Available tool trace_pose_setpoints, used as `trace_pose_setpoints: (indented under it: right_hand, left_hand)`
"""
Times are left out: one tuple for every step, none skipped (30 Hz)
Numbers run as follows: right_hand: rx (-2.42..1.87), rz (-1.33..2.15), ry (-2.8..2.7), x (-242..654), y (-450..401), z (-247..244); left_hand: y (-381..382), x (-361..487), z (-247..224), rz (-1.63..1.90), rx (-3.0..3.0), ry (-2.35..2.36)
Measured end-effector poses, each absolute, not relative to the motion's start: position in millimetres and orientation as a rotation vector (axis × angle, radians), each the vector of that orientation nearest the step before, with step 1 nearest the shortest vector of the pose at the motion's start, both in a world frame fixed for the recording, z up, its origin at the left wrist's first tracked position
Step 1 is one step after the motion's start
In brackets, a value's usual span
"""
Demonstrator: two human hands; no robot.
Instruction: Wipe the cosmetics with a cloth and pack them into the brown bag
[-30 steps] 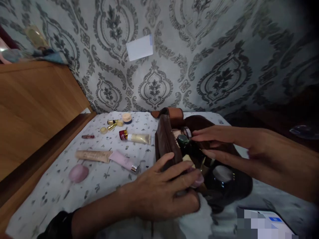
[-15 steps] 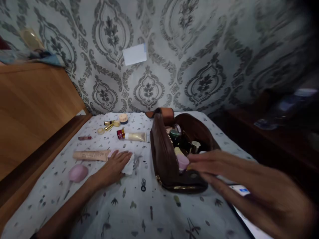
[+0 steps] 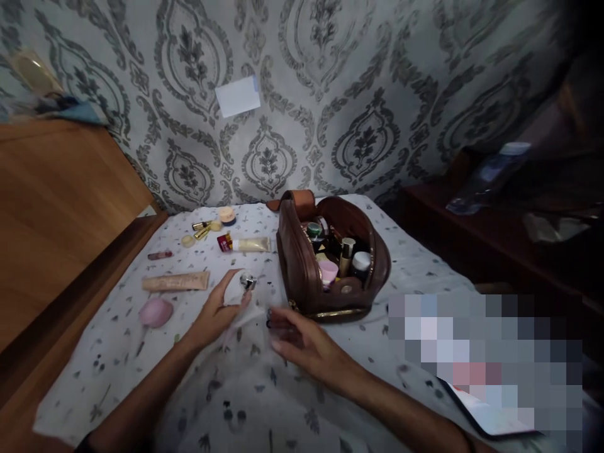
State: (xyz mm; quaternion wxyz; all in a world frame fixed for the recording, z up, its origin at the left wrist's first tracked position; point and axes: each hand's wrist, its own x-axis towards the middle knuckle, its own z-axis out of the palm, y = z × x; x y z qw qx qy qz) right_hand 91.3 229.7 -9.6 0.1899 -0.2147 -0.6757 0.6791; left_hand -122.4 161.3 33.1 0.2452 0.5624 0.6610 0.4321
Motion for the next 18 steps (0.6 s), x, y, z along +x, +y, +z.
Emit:
trace_pose_setpoints:
  right_hand:
    - [-0.545,2.026,-1.792,80,225,-14]
    - [-0.476,2.135,-1.699,70,221,-17]
    - [-0.418,2.221,-1.620,61,216,-20]
    - [-0.373,2.284,-1.561,53,212,-22]
    - [-0.342,2.319,-1.528,47,208,-23]
    - [-0.325,2.325,-1.518,43,205,-24]
    - [-0.309,2.310,-1.526,41,203,-25]
    - [-0.283,2.286,-1.549,41,202,-24]
    - [-0.243,2.264,-1.580,41,202,-23]
    - [-0.199,2.255,-1.608,43,203,-21]
    - [-0.160,2.264,-1.627,45,204,-19]
    - [-0.129,2.293,-1.645,47,205,-18]
    - [-0.106,2.335,-1.666,49,206,-16]
    - [-0.100,2.376,-1.686,51,207,-16]
    - [-0.106,2.407,-1.706,52,207,-16]
    - [-0.121,2.422,-1.728,53,207,-17]
    - [-0.145,2.425,-1.747,54,207,-18]
    - [-0.180,2.421,-1.753,55,206,-19]
  left_hand:
    - [158,-113,34,1.277,1.430,1.797]
    - [156,-105,34,1.357,1.351,1.789]
    - [153,-99,33,1.414,1.308,1.778]
    - [151,-94,31,1.447,1.305,1.767]
    - [150,-92,30,1.461,1.340,1.754]
    - [148,-91,30,1.458,1.401,1.736]
    - [146,-91,30,1.444,1.473,1.717]
    - [144,-93,31,1.434,1.536,1.705]
    - [142,-95,32,1.427,1.586,1.695]
    - [141,-97,34,1.418,1.624,1.686]
    - [139,-100,37,1.406,1.654,1.680]
    - [138,-102,40,1.390,1.678,1.677]
    - [138,-105,43,1.367,1.699,1.675]
    - [138,-107,46,1.334,1.723,1.671]
    - [138,-109,48,1.293,1.756,1.660]
    - [138,-112,49,1.246,1.792,1.641]
    - [138,-114,50,1.207,1.822,1.618]
    - [139,-116,50,1.185,1.838,1.608]
